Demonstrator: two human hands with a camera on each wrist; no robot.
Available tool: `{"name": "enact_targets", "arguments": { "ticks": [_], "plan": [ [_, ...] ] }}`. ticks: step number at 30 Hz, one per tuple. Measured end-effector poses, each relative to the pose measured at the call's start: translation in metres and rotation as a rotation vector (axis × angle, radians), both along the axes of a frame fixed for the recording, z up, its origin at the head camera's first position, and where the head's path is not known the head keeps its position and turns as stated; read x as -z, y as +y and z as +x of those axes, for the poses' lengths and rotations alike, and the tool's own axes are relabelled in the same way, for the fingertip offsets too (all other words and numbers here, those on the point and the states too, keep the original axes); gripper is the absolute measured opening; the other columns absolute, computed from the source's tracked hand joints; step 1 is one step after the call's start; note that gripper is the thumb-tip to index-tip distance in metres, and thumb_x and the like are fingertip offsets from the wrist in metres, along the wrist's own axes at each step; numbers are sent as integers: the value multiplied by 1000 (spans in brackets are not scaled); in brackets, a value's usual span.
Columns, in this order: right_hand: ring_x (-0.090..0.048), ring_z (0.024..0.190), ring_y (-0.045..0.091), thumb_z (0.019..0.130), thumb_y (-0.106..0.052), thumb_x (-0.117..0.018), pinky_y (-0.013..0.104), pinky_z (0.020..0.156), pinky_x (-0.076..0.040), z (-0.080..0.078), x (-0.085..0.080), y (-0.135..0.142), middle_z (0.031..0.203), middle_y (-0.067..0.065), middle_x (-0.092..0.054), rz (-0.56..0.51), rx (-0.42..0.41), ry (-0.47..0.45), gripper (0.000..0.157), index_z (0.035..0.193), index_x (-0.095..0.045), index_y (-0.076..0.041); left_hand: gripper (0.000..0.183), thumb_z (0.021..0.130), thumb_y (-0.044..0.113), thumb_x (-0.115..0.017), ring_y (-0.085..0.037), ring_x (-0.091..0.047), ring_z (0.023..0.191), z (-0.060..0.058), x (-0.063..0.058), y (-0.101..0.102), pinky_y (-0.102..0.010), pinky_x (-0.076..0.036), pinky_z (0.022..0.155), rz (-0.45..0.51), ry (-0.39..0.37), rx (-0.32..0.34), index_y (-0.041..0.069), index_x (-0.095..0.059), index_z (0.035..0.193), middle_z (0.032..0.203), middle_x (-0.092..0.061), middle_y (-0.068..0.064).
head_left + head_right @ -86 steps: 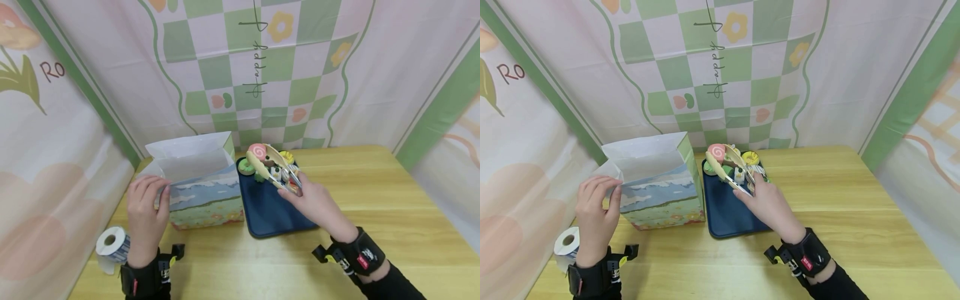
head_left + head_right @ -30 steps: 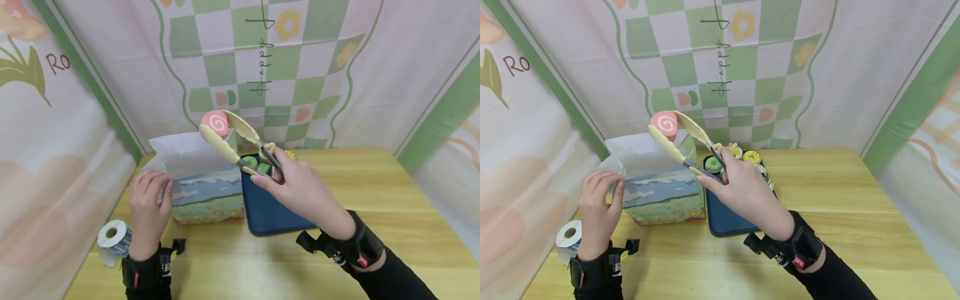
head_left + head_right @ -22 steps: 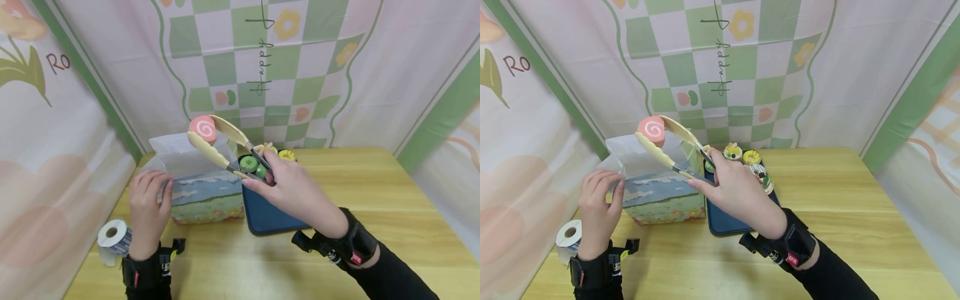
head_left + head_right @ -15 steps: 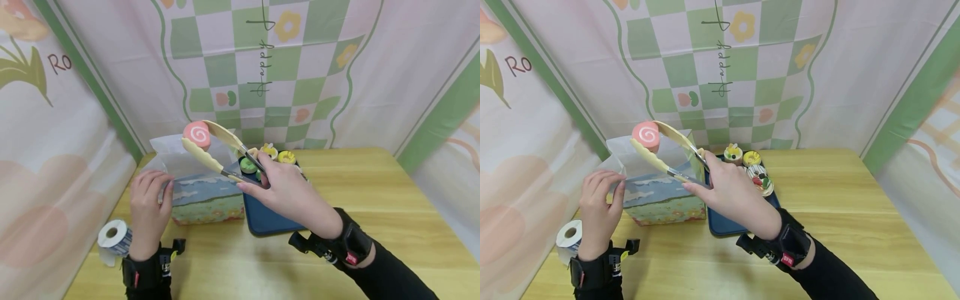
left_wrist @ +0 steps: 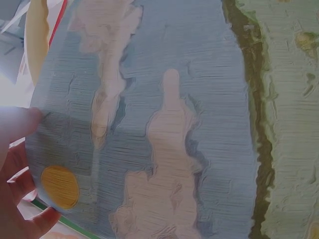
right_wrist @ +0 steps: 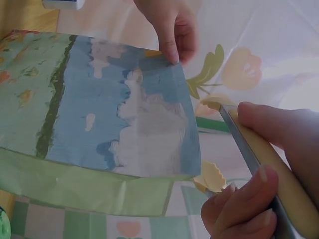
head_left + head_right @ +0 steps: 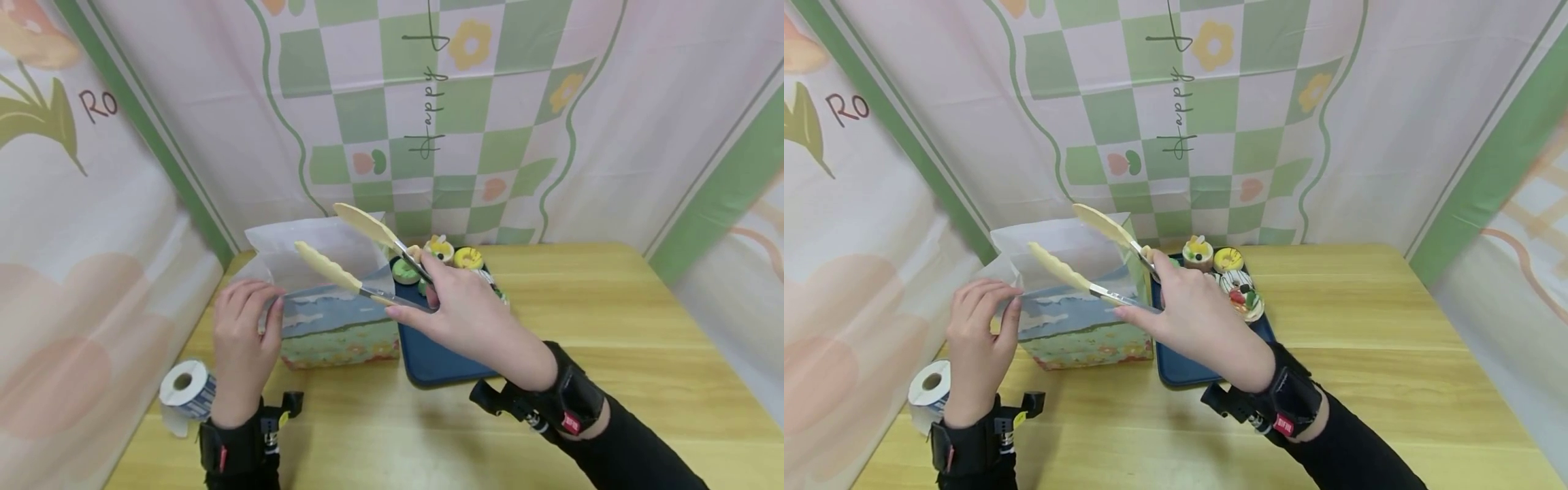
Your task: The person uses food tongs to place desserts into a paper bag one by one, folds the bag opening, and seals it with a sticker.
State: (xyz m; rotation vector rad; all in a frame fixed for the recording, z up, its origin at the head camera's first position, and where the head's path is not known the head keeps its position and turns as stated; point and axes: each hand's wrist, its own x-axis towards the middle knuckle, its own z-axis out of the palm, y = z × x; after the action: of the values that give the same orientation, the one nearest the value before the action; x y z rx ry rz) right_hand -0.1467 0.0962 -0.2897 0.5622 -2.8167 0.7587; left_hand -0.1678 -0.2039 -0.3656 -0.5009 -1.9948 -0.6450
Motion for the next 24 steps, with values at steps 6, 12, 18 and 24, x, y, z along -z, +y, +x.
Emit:
{"name": "enact_targets", "arguments": {
  "ticks": [6, 12, 18, 24],
  "plan": [
    [-45, 58, 13, 82, -65, -65, 27, 54, -39, 2, 7, 18, 71, -1, -50, -77, 40, -62, 68, 126, -47, -16, 12, 92, 9, -64, -36, -58, 106, 0, 1, 1, -44, -39, 104, 9, 1, 8, 0, -71, 95, 98, -70, -17],
    [-45, 57, 14, 84, -67, -60, 26, 53, -39, 5, 17, 42, 74, 1, -51, -113, 102, -128, 66, 126, -45, -18, 12, 91, 9, -64, -37, -59, 104, -1, 0, 3, -44, -40, 104, 11, 22, 16, 0, -71, 94, 96, -70, -17],
    [-47, 61, 15, 84, -68, -60, 27, 54, -38, 9, 22, 60, 76, 2, -51, -85, 178, -136, 64, 119, -45, -16, 11, 91, 8, -65, -37, -59, 103, -2, -1, 3, -43, -40, 104, 16, 31, 15, -1, -71, 94, 95, -70, -18],
    [-46, 59, 14, 85, -68, -59, 26, 52, -36, 14, 31, 71, 74, 1, -51, -54, 221, -142, 70, 124, -45, -12, 12, 91, 8, -65, -37, -60, 103, -2, 1, 3, -44, -40, 103, 9, 28, 10, -1, -71, 93, 95, -70, -18]
  ]
}}
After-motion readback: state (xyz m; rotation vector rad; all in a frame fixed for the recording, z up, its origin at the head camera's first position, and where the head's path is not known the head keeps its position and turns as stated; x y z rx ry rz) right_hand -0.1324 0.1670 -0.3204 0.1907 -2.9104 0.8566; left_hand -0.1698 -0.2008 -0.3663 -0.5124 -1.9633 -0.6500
